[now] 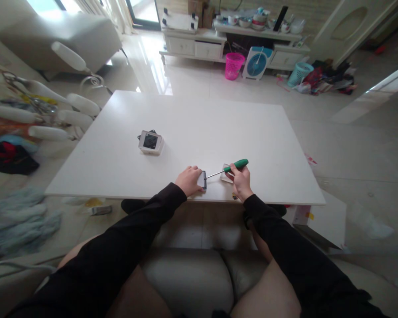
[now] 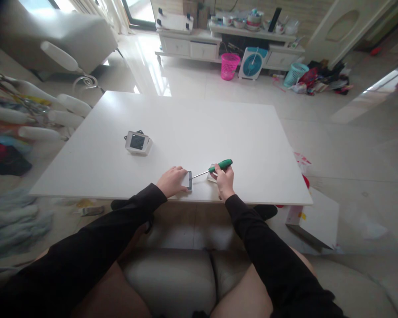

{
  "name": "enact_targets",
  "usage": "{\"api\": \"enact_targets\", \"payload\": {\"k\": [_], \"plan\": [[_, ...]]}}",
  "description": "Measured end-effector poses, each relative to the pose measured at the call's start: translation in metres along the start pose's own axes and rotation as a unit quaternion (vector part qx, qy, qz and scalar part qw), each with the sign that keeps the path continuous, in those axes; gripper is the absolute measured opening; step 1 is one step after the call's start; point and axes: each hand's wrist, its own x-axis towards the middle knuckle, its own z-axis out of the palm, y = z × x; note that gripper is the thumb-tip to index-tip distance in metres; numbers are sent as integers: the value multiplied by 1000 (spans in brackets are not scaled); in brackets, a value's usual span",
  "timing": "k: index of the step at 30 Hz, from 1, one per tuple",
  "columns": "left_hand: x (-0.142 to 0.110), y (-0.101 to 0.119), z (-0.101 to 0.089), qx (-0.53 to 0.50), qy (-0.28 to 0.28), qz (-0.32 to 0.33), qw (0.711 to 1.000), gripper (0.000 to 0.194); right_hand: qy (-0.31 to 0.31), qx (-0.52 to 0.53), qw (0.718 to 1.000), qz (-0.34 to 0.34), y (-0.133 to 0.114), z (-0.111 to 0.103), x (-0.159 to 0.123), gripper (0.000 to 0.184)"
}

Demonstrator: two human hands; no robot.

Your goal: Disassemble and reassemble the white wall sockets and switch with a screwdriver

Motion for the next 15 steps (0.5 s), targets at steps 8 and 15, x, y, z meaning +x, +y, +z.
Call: {"api": "enact_targets", "payload": {"k": [8,15], "plan": [[0,1,2,8,6,-2,1000,52,21,-31,993,-109,-2,6,-21,41],[-3,3,-2,18,6,6,1000,54,-140,-229,901,-340,-27,26,-69,24]]}}
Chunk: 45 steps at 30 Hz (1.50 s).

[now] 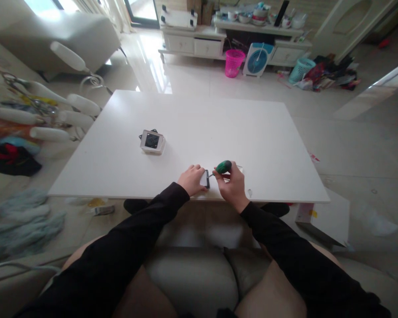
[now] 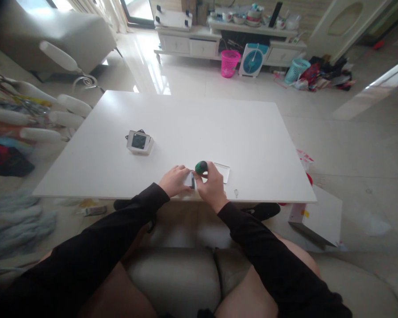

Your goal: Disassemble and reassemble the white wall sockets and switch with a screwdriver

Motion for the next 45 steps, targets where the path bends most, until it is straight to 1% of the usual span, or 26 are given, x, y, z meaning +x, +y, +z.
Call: {"api": "enact_targets", "payload": {"k": [2,4,7,10,14,18,22,27,29,31,32,33,34,36,38,40,42,45], "plan": [[-1,0,-1,-3,0,10,1000,53,-25,-15,999,-32,-3,2,1,22],[-1,-1,-1,-3,-3,15,1000,58,-21,-17,999,-24,1,2,6,23],[0,-1,-1,2,-7,19,1000,66,24,11,999,43,16,0,20,29],[1,-1,-1,10,-15,28,999,59,72,69,989,111,33,-3,31,32],[1,0,-3,14,-15,34,999,51,111,151,965,182,44,-4,32,37],[2,1,-3,4,-15,24,1000,49,146,195,941,235,47,-3,27,40],[2,1,-1,-9,-13,14,1000,49,194,232,909,288,56,-3,23,40],[2,0,-1,-14,-7,9,1000,52,263,270,845,379,71,-2,17,41],[3,0,-1,-14,-11,6,1000,55,276,272,820,421,76,-1,14,40],[3,0,-1,-12,-13,4,1000,58,282,270,805,447,77,-1,12,40],[3,0,-1,-11,-13,4,1000,59,283,269,806,444,76,-2,11,40],[4,0,0,-10,-14,4,1000,60,283,266,816,429,74,-2,10,39],[4,0,0,-9,-14,5,1000,60,280,258,833,402,69,-2,10,39],[4,0,1,-8,-15,7,1000,59,254,232,883,319,57,-3,8,39],[4,0,1,-4,-15,9,1000,58,199,185,936,224,41,-4,5,39],[4,0,0,0,-14,8,1000,60,150,119,970,148,25,-3,2,38],[3,1,-1,0,-15,7,1000,62,97,77,987,98,12,-3,-3,33],[1,3,-3,-2,-16,6,1000,59,33,55,997,48,1,-1,-11,26]]}}
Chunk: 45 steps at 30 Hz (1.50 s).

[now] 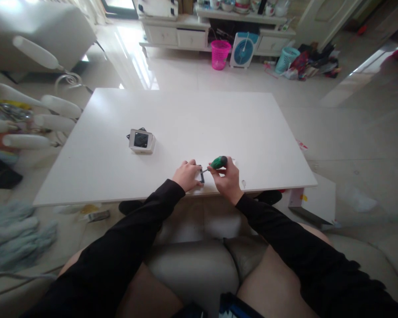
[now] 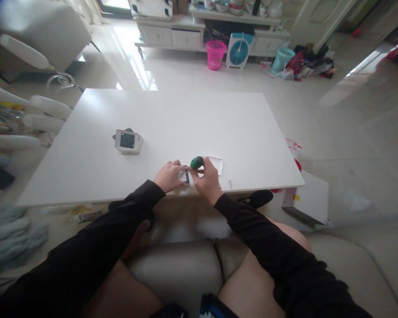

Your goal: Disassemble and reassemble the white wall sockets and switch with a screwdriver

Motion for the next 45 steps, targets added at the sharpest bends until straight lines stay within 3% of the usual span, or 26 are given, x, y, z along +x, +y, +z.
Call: {"api": "enact_targets", "payload": {"k": [4,9,16,20,22,27,32,35,38,42,45], "plan": [[0,1,0,-4,4,1,1000,56,-13,5,1000,-10,3,1,-4,29],[1,-1,2,-5,1,-8,1000,63,122,73,985,95,25,-3,12,36],[1,-1,3,3,6,-7,1000,63,238,207,907,280,65,-8,25,42],[1,0,1,7,3,-5,1000,61,265,236,858,373,80,-6,23,42],[2,1,0,12,-1,-4,1000,58,264,234,850,391,84,-6,23,43],[2,2,0,14,-3,-4,1000,57,245,211,887,330,77,-7,24,41],[2,1,2,15,1,-8,1000,58,188,146,949,206,45,-6,26,40],[2,2,2,9,1,-10,1000,57,153,102,972,147,26,-4,20,39],[2,3,1,4,-2,-19,1000,55,119,47,988,81,11,-1,5,35],[2,2,1,-4,2,-22,1000,54,18,15,999,22,0,2,-11,28],[2,2,2,-6,3,-21,1000,55,46,18,998,32,6,2,-8,29]]}}
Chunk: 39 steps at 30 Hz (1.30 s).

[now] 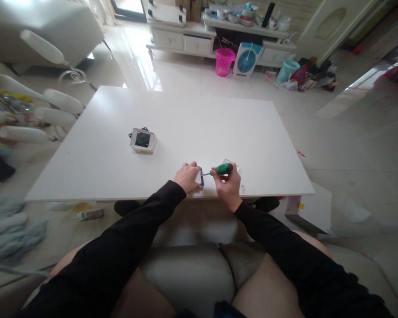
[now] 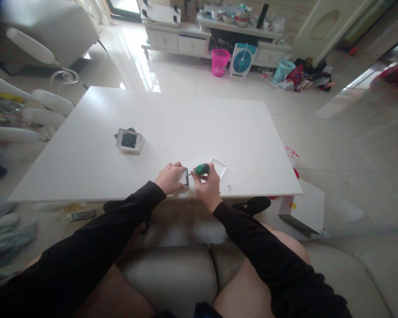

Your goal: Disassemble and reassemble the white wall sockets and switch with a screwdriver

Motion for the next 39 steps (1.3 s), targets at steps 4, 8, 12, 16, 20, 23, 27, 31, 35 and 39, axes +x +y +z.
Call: {"api": "enact_targets", "payload": {"k": [4,8,12,16,20,23,27,31,35,39], "plan": [[0,0,0,0,-4,-4,1000,57,82,61,992,78,18,-2,19,38],[0,-1,1,2,-1,-3,1000,57,112,148,970,157,34,-5,30,42],[1,-3,2,0,3,-3,1000,56,151,187,947,212,45,-7,34,44],[1,-3,2,0,5,-3,1000,56,198,225,909,291,55,-9,36,43],[1,-2,2,2,6,-1,1000,57,221,238,871,368,61,-10,38,42],[0,-2,2,5,6,-1,1000,58,225,239,867,375,62,-10,38,40],[0,-1,2,13,4,-3,1000,59,241,240,862,376,62,-9,35,38],[1,-1,1,20,0,-16,1000,62,250,239,858,380,59,-7,32,38],[2,0,1,25,2,-14,1000,62,253,229,866,365,54,-6,34,38],[2,1,1,26,1,-15,1000,62,232,207,901,301,46,-4,34,35]]}}
